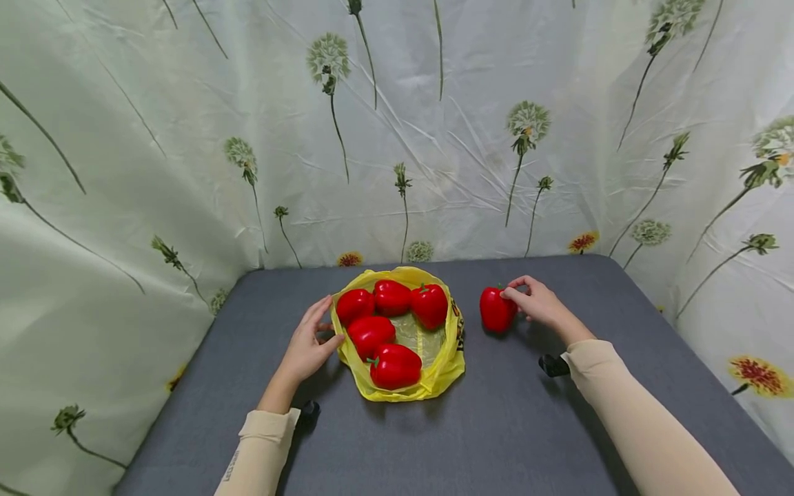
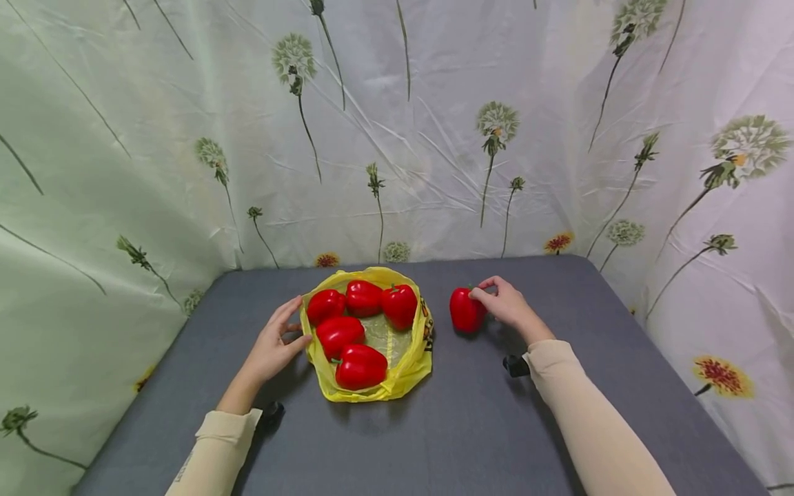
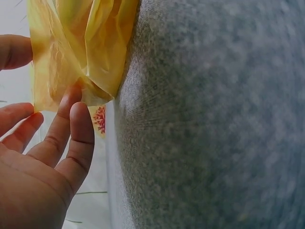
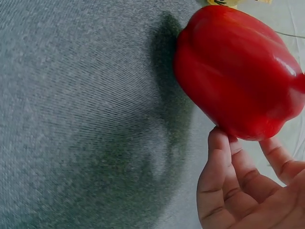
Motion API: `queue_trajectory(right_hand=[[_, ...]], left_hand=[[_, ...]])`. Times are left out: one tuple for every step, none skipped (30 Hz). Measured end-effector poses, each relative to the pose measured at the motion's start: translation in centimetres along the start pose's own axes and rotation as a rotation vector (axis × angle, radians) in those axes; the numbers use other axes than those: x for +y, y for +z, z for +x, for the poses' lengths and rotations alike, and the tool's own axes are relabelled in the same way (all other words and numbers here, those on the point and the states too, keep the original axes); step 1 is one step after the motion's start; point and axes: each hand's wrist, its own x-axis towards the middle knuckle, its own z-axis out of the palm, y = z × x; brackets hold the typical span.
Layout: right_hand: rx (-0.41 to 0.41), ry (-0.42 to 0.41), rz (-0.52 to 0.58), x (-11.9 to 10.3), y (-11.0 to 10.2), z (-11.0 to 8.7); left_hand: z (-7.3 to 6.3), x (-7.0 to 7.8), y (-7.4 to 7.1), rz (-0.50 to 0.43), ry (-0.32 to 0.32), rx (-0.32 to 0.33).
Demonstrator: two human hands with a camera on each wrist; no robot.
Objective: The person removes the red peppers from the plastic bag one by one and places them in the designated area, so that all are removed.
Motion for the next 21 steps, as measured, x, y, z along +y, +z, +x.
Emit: queue_trajectory(right_hand=[[0.005,0.003,0.006,0.1,0.0,0.1],[0.010,0.001,0.012,0.2,0.1,0.1],[0.012,0.000,0.020,0.3,0.1,0.1],[0.013,-0.001,0.028,0.4,0.2,0.2],[0.014,-0.004,0.037,0.5,0.3,0.2],[0.014,-0.008,0.047,0.6,0.3,0.2],[0.014,-0.013,0.056,0.7,0.3,0.3],[0.014,-0.017,0.063,0.7,0.4,0.3],[0.015,-0.018,0.070,0.8,0.4,0.4],[0.015,-0.019,0.076,0.9,0.5,0.5],[0.016,-0.019,0.082,0.9,0.5,0.5],[0.018,-0.017,0.089,0.9,0.6,0.6],[0.020,-0.015,0.094,1.0,0.7,0.6],[0.021,-0.012,0.098,1.0,0.7,0.7],[0.022,-0.009,0.102,1.1,0.7,0.7],[0.023,-0.007,0.105,1.1,0.8,0.7],[0.023,-0.006,0.106,1.1,0.8,0.7],[0.022,-0.004,0.107,1.1,0.8,0.8],[0.023,-0.003,0.105,1.2,0.8,0.8],[0.023,0.000,0.105,1.2,0.8,0.8],[0.022,0.002,0.105,1.3,0.8,0.8]], left_hand=[[0.0,0.0,0.0,0.002,-0.001,0.001],[0.1,0.0,0.0,0.004,-0.004,0.001],[0.1,0.0,0.0,0.005,-0.006,0.001],[0.1,0.0,0.0,0.007,-0.007,0.002],[0.1,0.0,0.0,0.009,-0.008,0.002],[0.1,0.1,0.0,0.009,-0.008,0.003],[0.1,0.1,0.0,0.010,-0.008,0.003],[0.1,0.1,0.0,0.009,-0.007,0.003],[0.1,0.1,0.0,0.008,-0.006,0.002],[0.1,0.0,0.0,0.006,-0.006,0.002],[0.1,0.0,-0.1,0.004,-0.006,0.001],[0.1,0.0,-0.1,0.002,-0.006,0.001],[0.1,0.0,-0.1,-0.001,-0.006,0.000],[0.1,0.0,-0.1,-0.004,-0.005,0.000],[0.1,0.0,-0.1,-0.006,-0.004,-0.001],[0.1,0.1,-0.1,-0.007,-0.002,-0.002],[0.0,0.1,-0.2,-0.009,0.001,-0.002],[0.0,0.0,-0.2,-0.010,0.002,-0.003],[0.0,0.0,-0.2,-0.011,0.005,-0.003],[0.0,0.0,-0.2,-0.013,0.007,-0.003],[0.0,0.0,-0.2,-0.015,0.008,-0.003]])
